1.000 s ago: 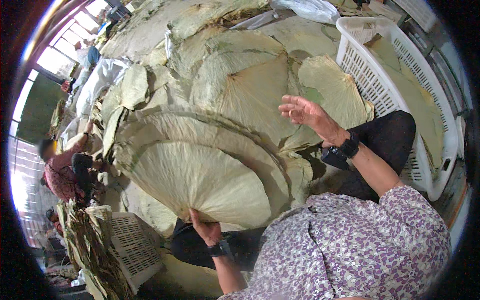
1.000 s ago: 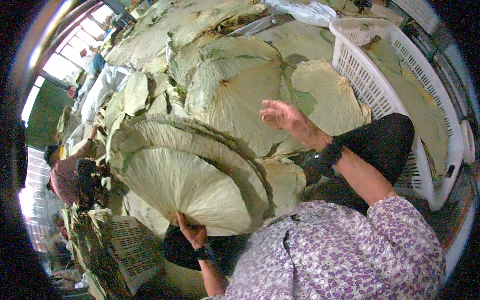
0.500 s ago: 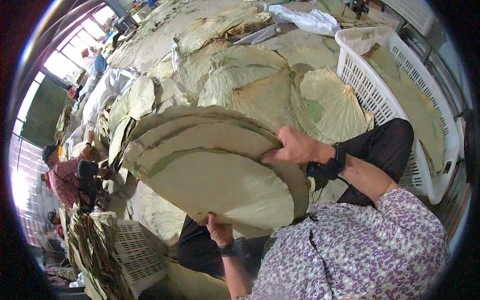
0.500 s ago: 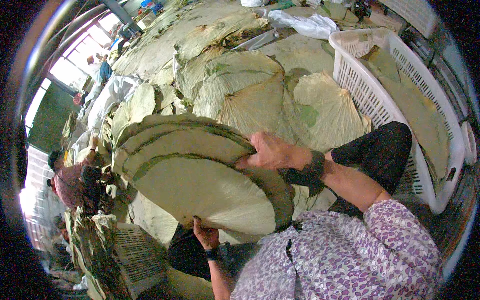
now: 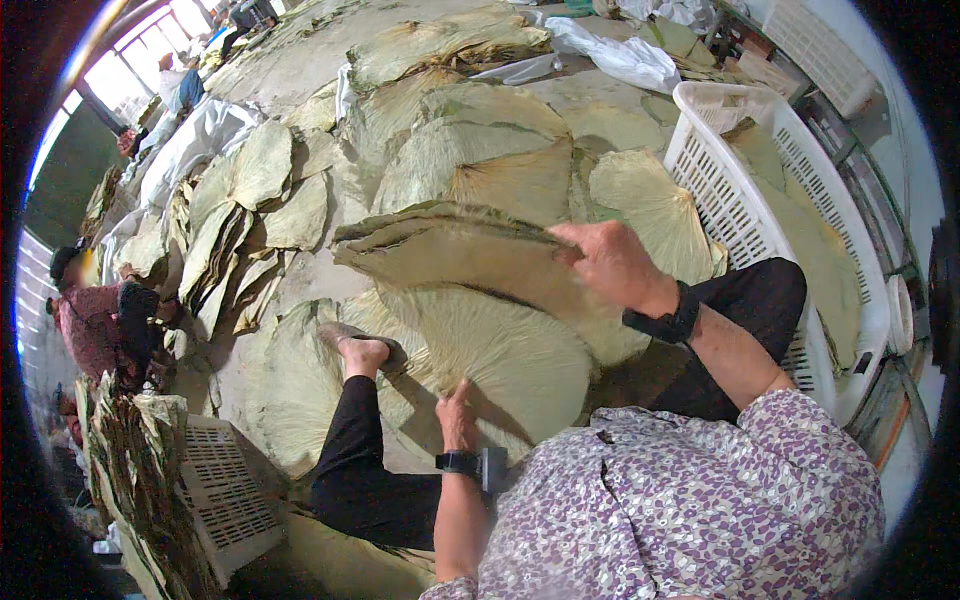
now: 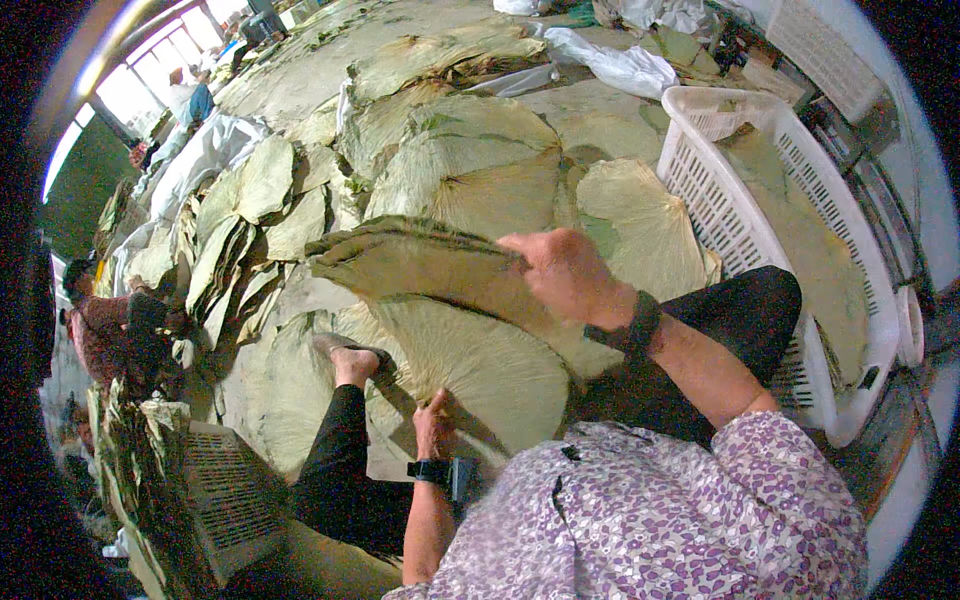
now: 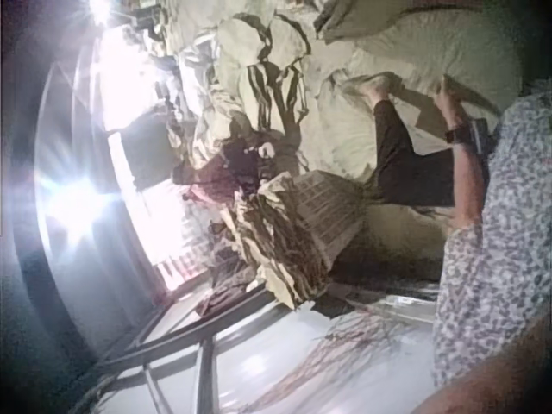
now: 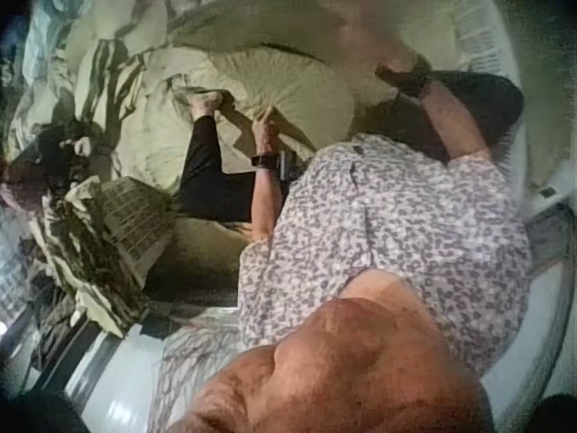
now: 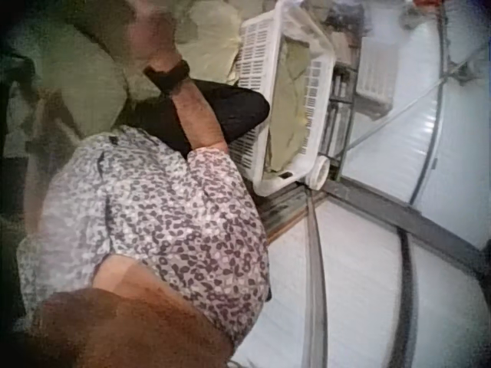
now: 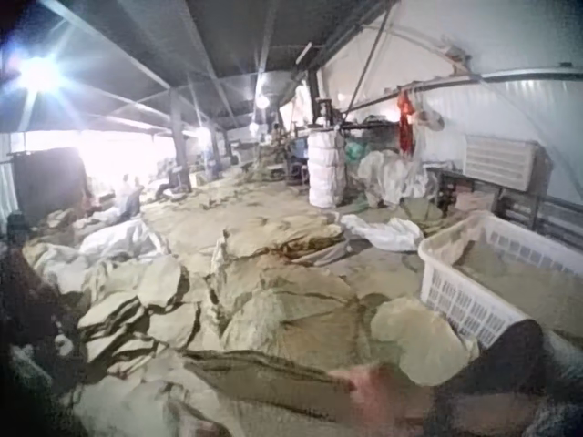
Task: Sorting and stacking large dried lotus leaves into a plastic crate.
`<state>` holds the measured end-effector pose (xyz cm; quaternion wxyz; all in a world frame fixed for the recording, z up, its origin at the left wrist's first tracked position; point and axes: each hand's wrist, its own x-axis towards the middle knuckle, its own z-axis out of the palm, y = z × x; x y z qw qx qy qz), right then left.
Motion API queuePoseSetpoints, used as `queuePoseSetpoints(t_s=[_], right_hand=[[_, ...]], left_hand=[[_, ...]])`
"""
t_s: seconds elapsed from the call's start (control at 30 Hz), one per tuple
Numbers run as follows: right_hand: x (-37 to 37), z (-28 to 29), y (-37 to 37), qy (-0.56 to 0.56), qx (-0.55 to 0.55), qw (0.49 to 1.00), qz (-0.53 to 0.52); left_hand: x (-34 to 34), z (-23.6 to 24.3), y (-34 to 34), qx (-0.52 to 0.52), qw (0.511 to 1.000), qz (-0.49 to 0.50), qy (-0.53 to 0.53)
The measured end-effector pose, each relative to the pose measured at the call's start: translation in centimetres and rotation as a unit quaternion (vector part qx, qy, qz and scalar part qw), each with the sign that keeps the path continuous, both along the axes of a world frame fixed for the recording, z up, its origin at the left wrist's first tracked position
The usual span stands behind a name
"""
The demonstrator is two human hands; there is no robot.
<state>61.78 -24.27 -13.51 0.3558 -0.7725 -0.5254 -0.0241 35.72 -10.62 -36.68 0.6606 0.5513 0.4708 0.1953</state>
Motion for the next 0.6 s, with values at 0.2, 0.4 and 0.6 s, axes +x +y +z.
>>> queuePoseSetpoints(t_s=[0.2,0.4,0.6], right_hand=[[4.0,1.5,-2.4,0.042,-0.025,0.997,-0.066],[6.8,-0.6,-4.7,0.407,0.053,0.909,-0.069],[6.9,-5.2,-3.9,0.354,-0.007,0.931,-0.087]], left_hand=[[0.0,-0.4,1.0,0.292,0.901,0.051,0.316],[4.7,7.1,-0.4,0.052,0.977,-0.032,-0.203],[2.6,9.8,1.4,-0.143,0.968,0.008,-0.205]])
